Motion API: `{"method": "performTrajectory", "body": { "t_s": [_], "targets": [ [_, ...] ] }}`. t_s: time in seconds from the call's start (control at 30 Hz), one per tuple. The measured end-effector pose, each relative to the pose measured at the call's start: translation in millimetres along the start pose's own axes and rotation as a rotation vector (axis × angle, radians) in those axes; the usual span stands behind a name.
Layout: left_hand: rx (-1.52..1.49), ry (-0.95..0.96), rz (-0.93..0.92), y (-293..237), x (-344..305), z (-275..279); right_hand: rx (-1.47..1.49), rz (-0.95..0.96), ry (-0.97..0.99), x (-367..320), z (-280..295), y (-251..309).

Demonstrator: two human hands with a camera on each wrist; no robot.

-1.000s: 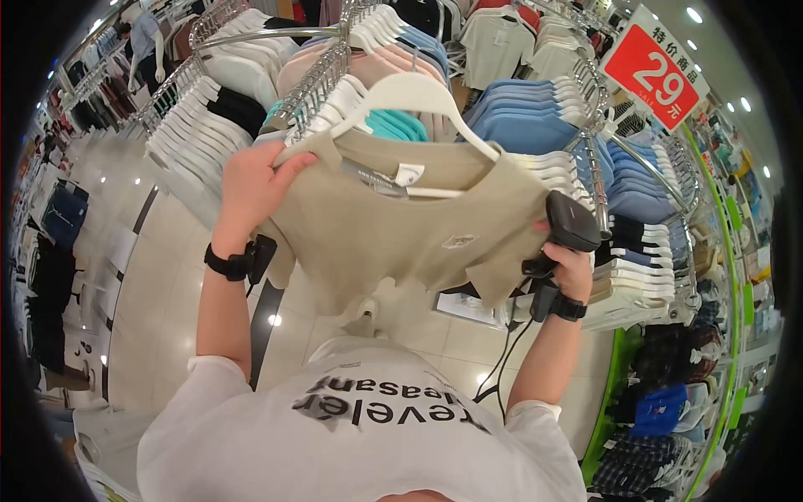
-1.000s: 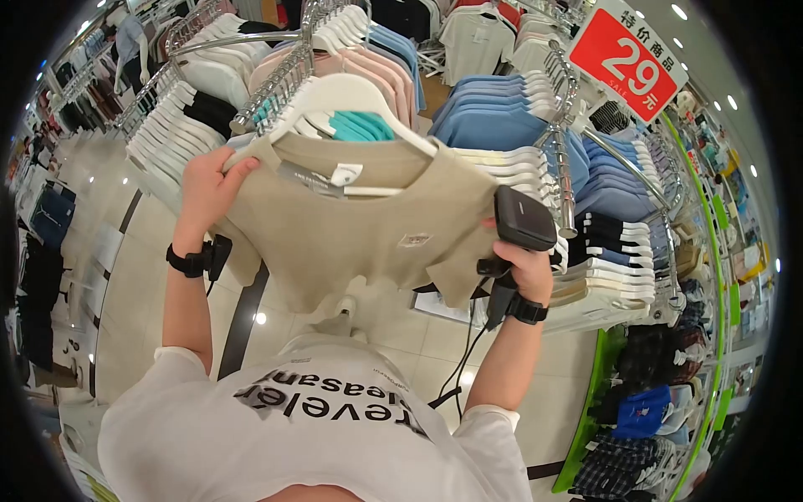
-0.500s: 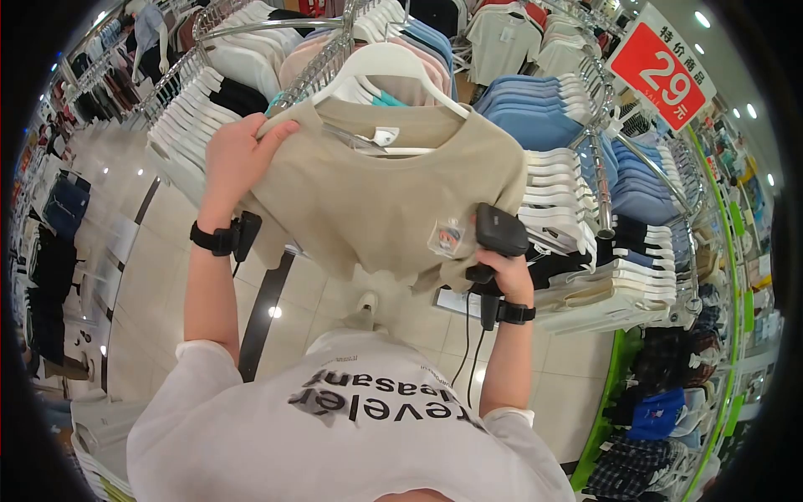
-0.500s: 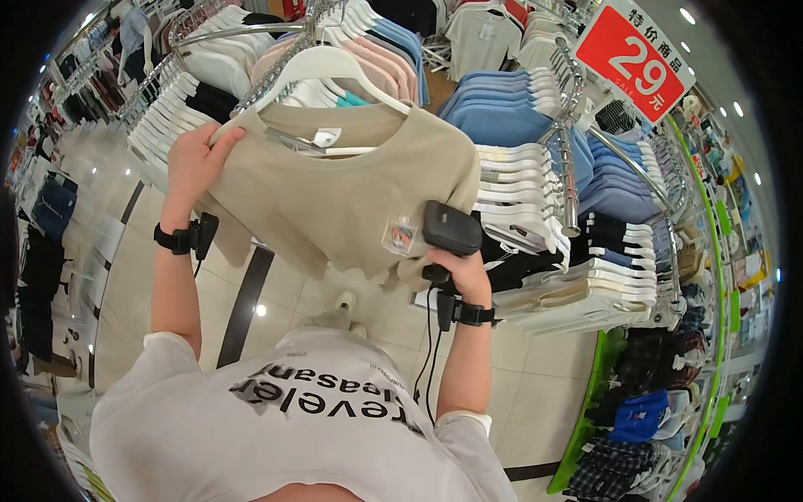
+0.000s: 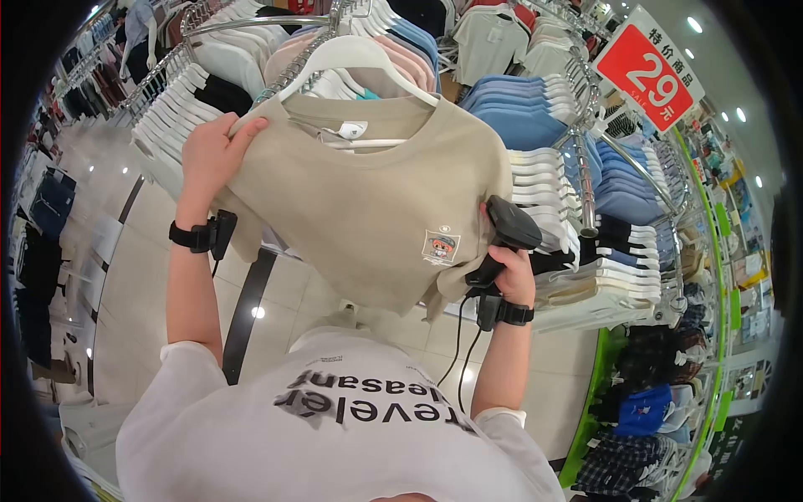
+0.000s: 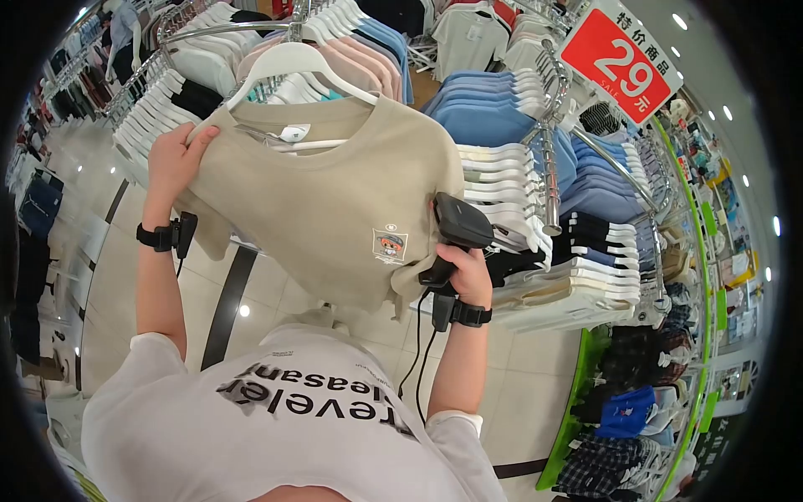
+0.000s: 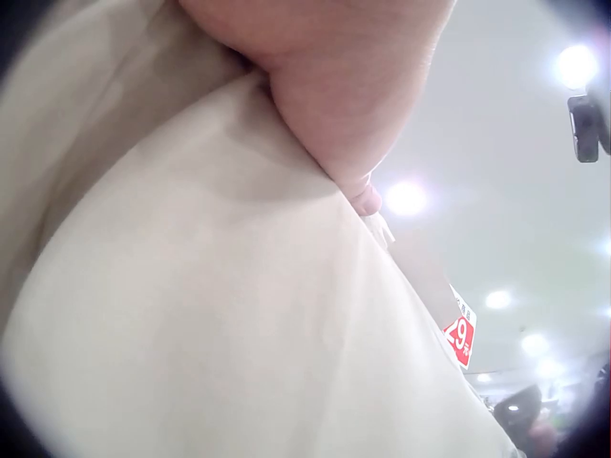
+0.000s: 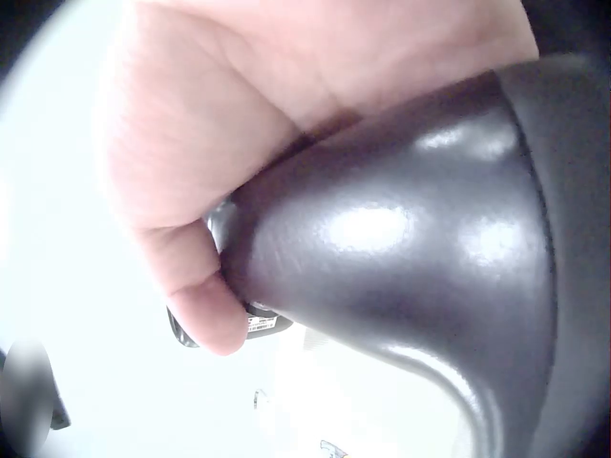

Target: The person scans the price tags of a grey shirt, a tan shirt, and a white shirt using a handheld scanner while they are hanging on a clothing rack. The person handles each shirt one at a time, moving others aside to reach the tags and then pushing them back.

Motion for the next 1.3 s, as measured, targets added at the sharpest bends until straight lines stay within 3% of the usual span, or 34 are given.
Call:
{"method": "performTrajectory", "body": {
  "t_s": [0.23, 0.37, 0.67, 0.73, 0.87, 1.3],
  "targets": [
    [-0.134, -0.039, 0.015, -15, -7, 15, -0.061, 0.163, 0.209, -3, -8, -1],
    [-0.191, -0.03, 0.075, -25, -9, 23, -0.116, 0.057, 0.316, -4, -20, -22],
    [-0.344, -0.049, 0.075, -26, -8, 28, 0.084, 0.039, 0.26, 15, -60, -71],
    [-0.214, -0.076, 0.068, -21, -6, 29, 0.238, -0.059, 0.232, 13, -59, -75],
    [-0.144, -0.151, 0.073, -7, -5, 34, 0.337, -0.067, 0.219, 2, -38, -69],
    [-0.032, -0.134, 0.153, 11, -21, 43, 0.145, 0.043, 0.116, -20, 1, -33]
  ]
}}
Point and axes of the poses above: each hand's wrist, its own x-axis towards the middle knuckle, its own z-axis out of the back of the hand, y = z × x, the point moved 3 cm from there along x, towards the middle knuckle, and after that the axes turned 11 degrees about -x, right-handed, at the moved point
